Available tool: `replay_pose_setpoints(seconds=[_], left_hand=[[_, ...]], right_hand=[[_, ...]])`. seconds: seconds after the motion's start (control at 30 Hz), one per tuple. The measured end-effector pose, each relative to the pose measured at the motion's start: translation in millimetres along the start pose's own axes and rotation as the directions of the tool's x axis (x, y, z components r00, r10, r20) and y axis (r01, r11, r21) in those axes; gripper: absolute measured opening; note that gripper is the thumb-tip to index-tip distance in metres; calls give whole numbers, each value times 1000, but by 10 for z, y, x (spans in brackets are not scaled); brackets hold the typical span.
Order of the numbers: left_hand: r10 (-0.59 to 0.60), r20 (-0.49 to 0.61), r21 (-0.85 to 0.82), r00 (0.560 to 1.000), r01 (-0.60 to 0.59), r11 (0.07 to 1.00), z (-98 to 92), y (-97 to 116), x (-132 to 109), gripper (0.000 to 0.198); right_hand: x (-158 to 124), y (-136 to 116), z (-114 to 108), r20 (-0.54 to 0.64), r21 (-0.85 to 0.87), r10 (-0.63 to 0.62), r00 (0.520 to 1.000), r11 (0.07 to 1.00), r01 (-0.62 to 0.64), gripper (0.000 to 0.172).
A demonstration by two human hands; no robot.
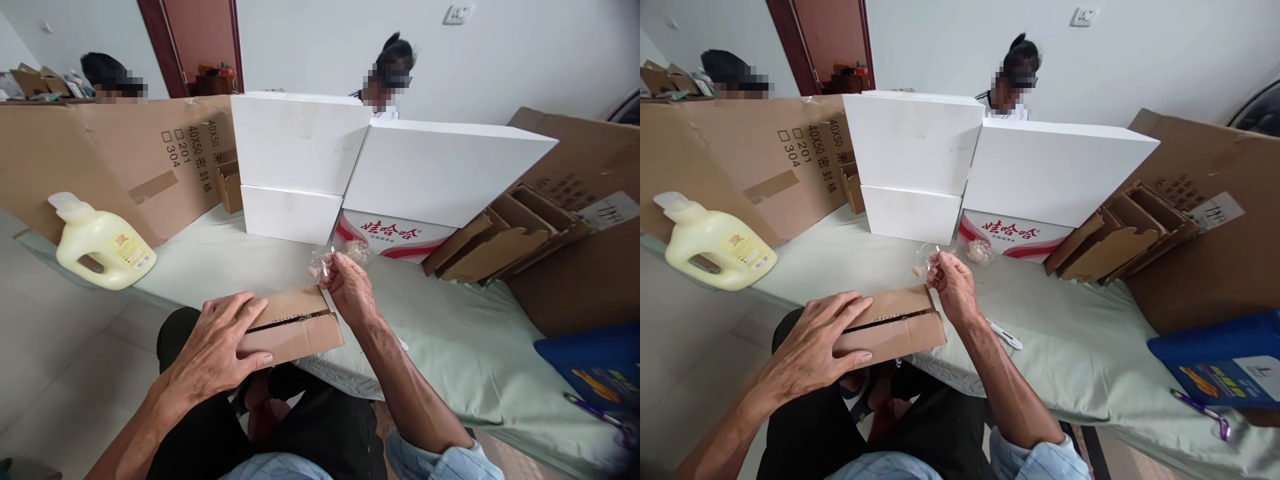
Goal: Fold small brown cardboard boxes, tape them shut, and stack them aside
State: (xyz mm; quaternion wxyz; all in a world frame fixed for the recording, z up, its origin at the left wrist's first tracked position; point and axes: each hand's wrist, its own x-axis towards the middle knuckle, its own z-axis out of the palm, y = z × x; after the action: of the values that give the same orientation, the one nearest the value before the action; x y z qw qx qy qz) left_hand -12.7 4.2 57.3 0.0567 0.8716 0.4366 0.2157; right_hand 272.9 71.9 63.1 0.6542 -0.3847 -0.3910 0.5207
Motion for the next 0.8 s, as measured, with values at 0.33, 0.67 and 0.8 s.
replay_pose_setpoints(seconds=[0.33,0.67,0.8], left_hand=[[62,174,-29,983,-57,998,-129,-138,270,81],[92,310,-166,946,-42,985,-257,-152,538,82],[-5,241,-327,970,87,941,-189,-236,584,58]], right_hand=[[-158,-87,15,108,-77,-129,986,987,138,57],[-165,-81,32,149,-200,-147,978,964,176,62],[-241,-16,21,149,-264,-145,978,947,181,65]])
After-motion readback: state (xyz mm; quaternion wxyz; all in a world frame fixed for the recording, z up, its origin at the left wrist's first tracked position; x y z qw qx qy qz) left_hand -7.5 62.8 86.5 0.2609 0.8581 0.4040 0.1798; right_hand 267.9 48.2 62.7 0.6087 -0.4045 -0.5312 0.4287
